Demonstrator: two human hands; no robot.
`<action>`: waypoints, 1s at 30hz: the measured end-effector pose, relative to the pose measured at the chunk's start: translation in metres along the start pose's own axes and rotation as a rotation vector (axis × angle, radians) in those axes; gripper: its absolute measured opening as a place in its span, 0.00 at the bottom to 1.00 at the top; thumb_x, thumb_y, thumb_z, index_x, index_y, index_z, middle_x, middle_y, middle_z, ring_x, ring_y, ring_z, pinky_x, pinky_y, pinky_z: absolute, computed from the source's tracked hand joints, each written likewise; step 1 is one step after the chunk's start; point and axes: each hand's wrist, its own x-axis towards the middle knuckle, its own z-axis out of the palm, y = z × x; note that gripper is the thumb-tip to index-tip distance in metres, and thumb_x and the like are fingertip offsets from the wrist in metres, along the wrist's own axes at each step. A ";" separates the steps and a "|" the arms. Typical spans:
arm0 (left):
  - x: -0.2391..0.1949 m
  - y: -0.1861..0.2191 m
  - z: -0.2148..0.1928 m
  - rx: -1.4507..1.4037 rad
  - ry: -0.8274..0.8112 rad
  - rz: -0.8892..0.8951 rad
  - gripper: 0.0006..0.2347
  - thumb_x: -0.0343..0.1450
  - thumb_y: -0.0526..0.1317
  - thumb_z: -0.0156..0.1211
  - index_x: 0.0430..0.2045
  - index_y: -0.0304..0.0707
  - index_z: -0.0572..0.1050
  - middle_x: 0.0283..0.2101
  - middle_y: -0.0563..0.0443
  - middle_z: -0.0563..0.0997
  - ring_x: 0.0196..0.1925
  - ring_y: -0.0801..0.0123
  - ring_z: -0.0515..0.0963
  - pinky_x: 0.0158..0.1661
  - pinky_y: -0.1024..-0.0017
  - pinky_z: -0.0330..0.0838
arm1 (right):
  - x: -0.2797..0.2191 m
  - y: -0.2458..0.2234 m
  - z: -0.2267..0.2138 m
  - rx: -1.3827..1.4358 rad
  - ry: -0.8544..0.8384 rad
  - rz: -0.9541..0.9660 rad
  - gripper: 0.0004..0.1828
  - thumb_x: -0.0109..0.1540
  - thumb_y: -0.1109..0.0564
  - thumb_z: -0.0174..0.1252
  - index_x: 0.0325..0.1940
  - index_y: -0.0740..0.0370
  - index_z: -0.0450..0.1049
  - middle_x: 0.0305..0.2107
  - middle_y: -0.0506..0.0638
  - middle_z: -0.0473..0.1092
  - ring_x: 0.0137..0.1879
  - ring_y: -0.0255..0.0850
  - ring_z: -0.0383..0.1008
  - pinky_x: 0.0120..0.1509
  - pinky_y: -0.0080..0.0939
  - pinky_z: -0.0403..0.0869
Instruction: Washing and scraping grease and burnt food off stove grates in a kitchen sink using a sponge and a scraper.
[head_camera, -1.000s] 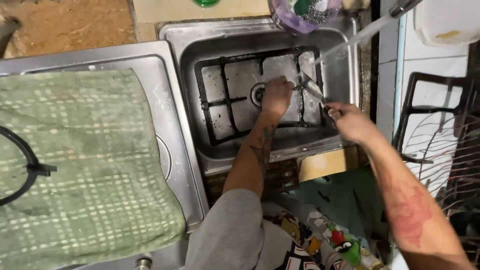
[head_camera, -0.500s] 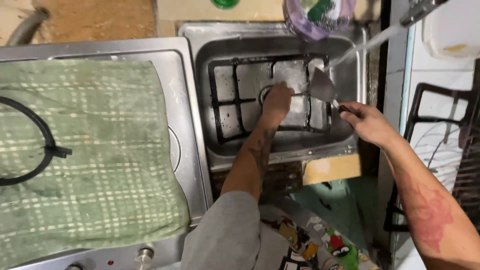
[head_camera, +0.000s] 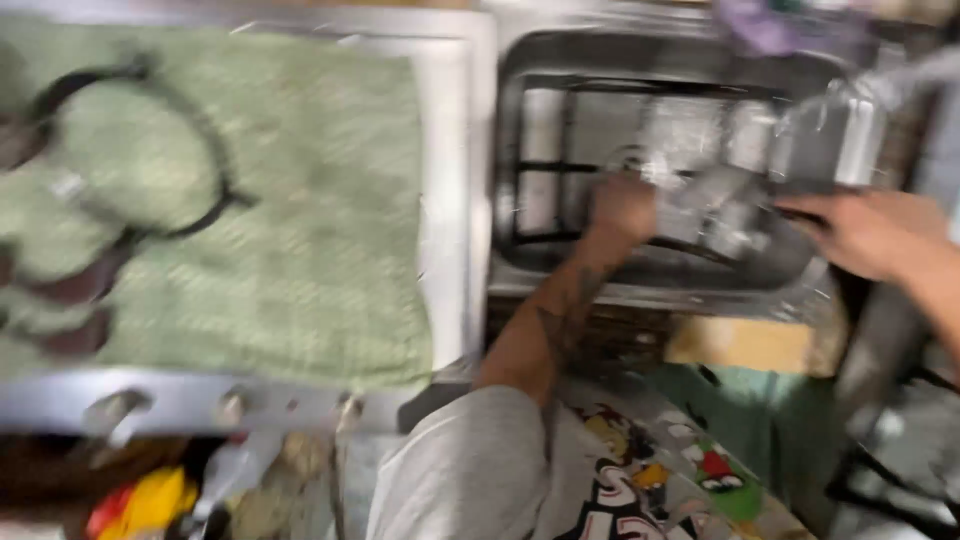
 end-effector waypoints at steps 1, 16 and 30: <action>-0.012 -0.002 0.008 0.022 0.130 -0.046 0.10 0.63 0.41 0.55 0.30 0.50 0.85 0.39 0.49 0.85 0.43 0.52 0.84 0.40 0.51 0.77 | 0.029 0.018 0.045 0.180 0.222 -0.170 0.26 0.67 0.39 0.44 0.71 0.24 0.65 0.55 0.44 0.79 0.57 0.44 0.83 0.53 0.41 0.80; -0.046 -0.032 -0.008 -0.100 0.145 0.108 0.17 0.72 0.52 0.49 0.36 0.40 0.81 0.44 0.37 0.76 0.49 0.39 0.71 0.53 0.49 0.63 | -0.060 -0.017 -0.107 -0.070 -0.230 0.005 0.27 0.73 0.41 0.41 0.77 0.16 0.49 0.40 0.41 0.76 0.31 0.29 0.75 0.24 0.25 0.77; -0.054 -0.026 -0.026 -0.185 0.058 -0.008 0.16 0.73 0.50 0.54 0.48 0.41 0.78 0.53 0.38 0.74 0.58 0.41 0.68 0.58 0.47 0.62 | -0.090 -0.025 -0.132 -0.080 -0.153 0.096 0.23 0.73 0.40 0.40 0.73 0.16 0.56 0.55 0.36 0.77 0.42 0.33 0.85 0.35 0.27 0.88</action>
